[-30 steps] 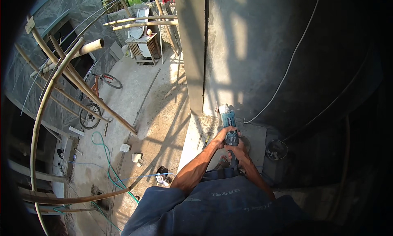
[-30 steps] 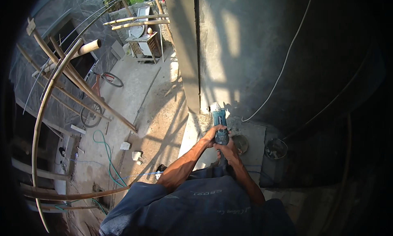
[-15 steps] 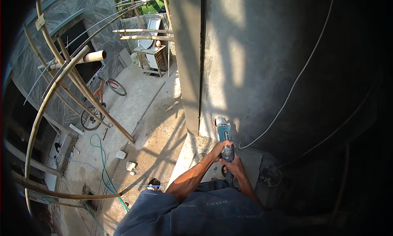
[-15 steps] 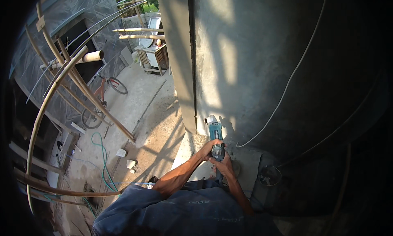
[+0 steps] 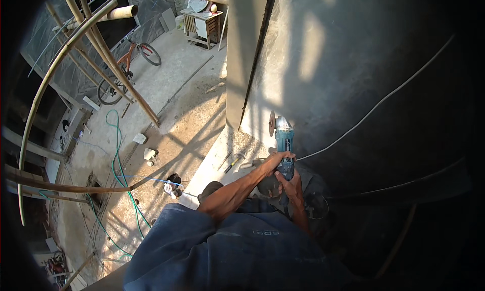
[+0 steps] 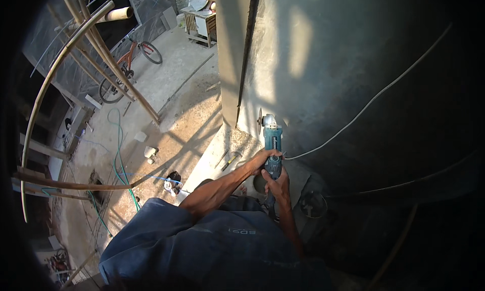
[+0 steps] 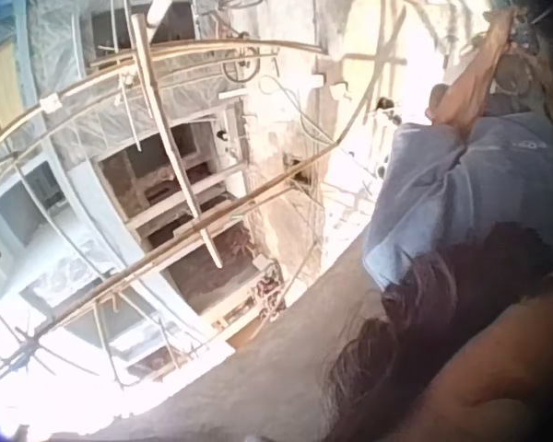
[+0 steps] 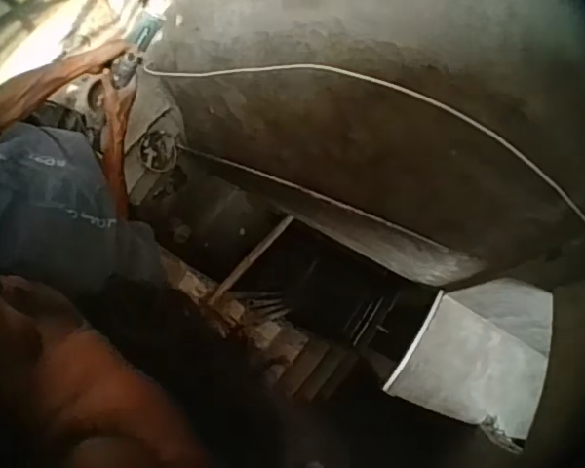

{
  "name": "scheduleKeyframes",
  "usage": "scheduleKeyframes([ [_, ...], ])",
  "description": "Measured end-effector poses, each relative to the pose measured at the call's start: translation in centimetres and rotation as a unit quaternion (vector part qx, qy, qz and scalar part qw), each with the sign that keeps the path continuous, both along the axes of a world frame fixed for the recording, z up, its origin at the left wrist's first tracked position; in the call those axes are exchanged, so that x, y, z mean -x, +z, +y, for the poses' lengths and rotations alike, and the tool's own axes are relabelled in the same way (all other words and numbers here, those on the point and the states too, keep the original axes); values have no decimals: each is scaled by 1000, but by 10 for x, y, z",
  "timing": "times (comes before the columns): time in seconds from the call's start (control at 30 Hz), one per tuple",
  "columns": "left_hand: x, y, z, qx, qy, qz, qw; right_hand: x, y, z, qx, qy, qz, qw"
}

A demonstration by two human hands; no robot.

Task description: The person plugs an angle grinder into a power strip and uses it to cut a long vertical groove into a concrete wall.

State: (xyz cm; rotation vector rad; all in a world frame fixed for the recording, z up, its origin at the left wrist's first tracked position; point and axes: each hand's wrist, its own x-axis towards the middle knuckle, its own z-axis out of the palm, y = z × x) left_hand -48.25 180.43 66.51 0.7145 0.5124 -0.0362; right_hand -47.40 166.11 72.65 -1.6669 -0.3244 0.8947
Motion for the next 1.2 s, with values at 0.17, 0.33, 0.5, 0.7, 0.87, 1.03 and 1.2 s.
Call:
scheduleKeyframes([
  [0.17,0,-5,-18,-13,-40,-19,999,-3,-6,-20,18,-8,-5,1000],
  [0.33,11,-7,-27,36,-31,-8,999,11,-6,-27,35,-11,-10,999],
  [0.5,16,-25,-35,172,-26,17,985,22,4,-25,102,-31,43,993],
  [0.7,28,-18,-35,94,-119,60,987,39,3,-30,167,-89,96,977],
  [0.87,38,-17,-35,79,-165,62,981,64,11,-27,115,-157,107,975],
  [1.03,39,-28,-35,234,-66,23,970,72,29,-23,95,-125,85,984],
  [1.2,52,-42,-10,282,-24,87,955,76,31,-25,84,-84,115,986],
])
